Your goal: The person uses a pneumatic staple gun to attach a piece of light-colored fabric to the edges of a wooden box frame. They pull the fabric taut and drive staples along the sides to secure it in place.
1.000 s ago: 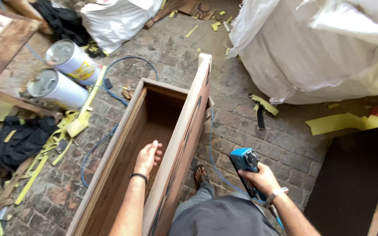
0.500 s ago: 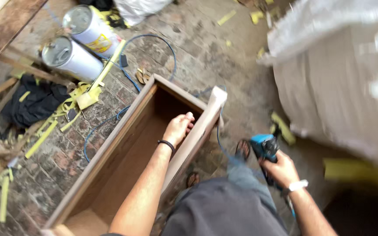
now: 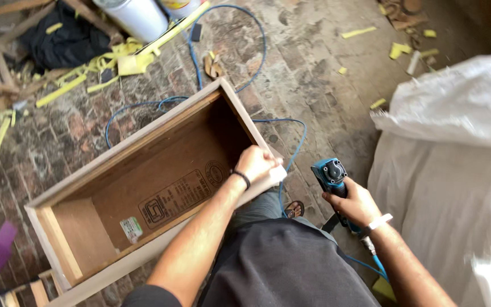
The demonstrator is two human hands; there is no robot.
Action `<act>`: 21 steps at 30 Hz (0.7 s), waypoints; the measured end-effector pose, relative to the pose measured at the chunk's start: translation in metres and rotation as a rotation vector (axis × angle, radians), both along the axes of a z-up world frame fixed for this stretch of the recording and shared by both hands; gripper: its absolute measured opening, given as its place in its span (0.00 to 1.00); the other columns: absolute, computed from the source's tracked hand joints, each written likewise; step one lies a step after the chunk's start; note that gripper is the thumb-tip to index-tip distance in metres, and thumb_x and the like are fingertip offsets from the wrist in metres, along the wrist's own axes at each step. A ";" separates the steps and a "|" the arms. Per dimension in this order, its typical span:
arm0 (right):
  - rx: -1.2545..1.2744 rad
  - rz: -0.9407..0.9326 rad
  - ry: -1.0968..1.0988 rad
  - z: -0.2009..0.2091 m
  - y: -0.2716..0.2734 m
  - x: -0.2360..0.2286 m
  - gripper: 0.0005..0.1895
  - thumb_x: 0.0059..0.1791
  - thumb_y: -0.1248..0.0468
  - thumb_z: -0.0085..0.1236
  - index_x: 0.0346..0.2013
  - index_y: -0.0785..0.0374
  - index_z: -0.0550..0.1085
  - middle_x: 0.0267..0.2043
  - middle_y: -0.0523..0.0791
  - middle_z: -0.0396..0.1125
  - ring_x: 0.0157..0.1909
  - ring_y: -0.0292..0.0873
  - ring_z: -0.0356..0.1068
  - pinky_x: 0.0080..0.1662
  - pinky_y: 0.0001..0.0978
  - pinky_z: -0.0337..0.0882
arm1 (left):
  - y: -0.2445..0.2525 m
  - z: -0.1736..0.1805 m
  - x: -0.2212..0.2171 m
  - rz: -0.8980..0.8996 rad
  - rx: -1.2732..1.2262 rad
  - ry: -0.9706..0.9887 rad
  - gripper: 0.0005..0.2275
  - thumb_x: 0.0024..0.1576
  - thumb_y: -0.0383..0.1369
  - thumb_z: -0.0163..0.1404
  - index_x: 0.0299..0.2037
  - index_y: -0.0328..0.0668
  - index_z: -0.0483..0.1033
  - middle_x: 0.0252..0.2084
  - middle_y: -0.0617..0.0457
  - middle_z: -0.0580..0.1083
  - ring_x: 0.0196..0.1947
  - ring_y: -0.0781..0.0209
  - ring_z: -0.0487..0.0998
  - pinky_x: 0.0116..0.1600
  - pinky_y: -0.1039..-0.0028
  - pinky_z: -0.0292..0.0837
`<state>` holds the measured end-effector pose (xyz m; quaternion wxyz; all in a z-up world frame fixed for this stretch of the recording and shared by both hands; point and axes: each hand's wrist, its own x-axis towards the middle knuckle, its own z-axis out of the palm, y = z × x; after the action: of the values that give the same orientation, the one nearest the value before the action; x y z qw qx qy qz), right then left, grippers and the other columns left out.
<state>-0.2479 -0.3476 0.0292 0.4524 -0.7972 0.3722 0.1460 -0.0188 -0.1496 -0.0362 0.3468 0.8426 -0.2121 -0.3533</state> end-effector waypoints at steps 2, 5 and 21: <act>-0.043 0.090 -0.041 0.003 -0.015 0.025 0.27 0.40 0.51 0.69 0.48 0.63 0.75 0.34 0.49 0.76 0.37 0.42 0.76 0.43 0.39 0.74 | 0.004 0.003 -0.005 0.063 0.036 0.099 0.16 0.48 0.47 0.64 0.27 0.40 0.84 0.26 0.47 0.80 0.26 0.60 0.82 0.37 0.68 0.77; -0.043 0.190 0.103 0.021 -0.037 0.057 0.26 0.40 0.51 0.70 0.46 0.63 0.76 0.32 0.49 0.76 0.34 0.43 0.77 0.42 0.39 0.75 | 0.011 0.013 -0.012 0.058 0.045 0.128 0.16 0.48 0.47 0.64 0.27 0.42 0.85 0.24 0.49 0.79 0.25 0.60 0.82 0.36 0.67 0.76; 0.788 0.770 0.691 0.030 -0.068 0.263 0.09 0.43 0.64 0.67 0.30 0.64 0.75 0.20 0.42 0.66 0.19 0.37 0.64 0.22 0.33 0.67 | 0.026 0.012 -0.036 0.310 0.344 0.351 0.19 0.43 0.49 0.67 0.35 0.46 0.82 0.38 0.48 0.82 0.41 0.52 0.82 0.50 0.64 0.75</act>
<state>0.0148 -0.4153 0.0592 0.4805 -0.5551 0.1026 0.6712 -0.0543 -0.1234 -0.0243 0.2801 0.8373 0.0454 -0.4674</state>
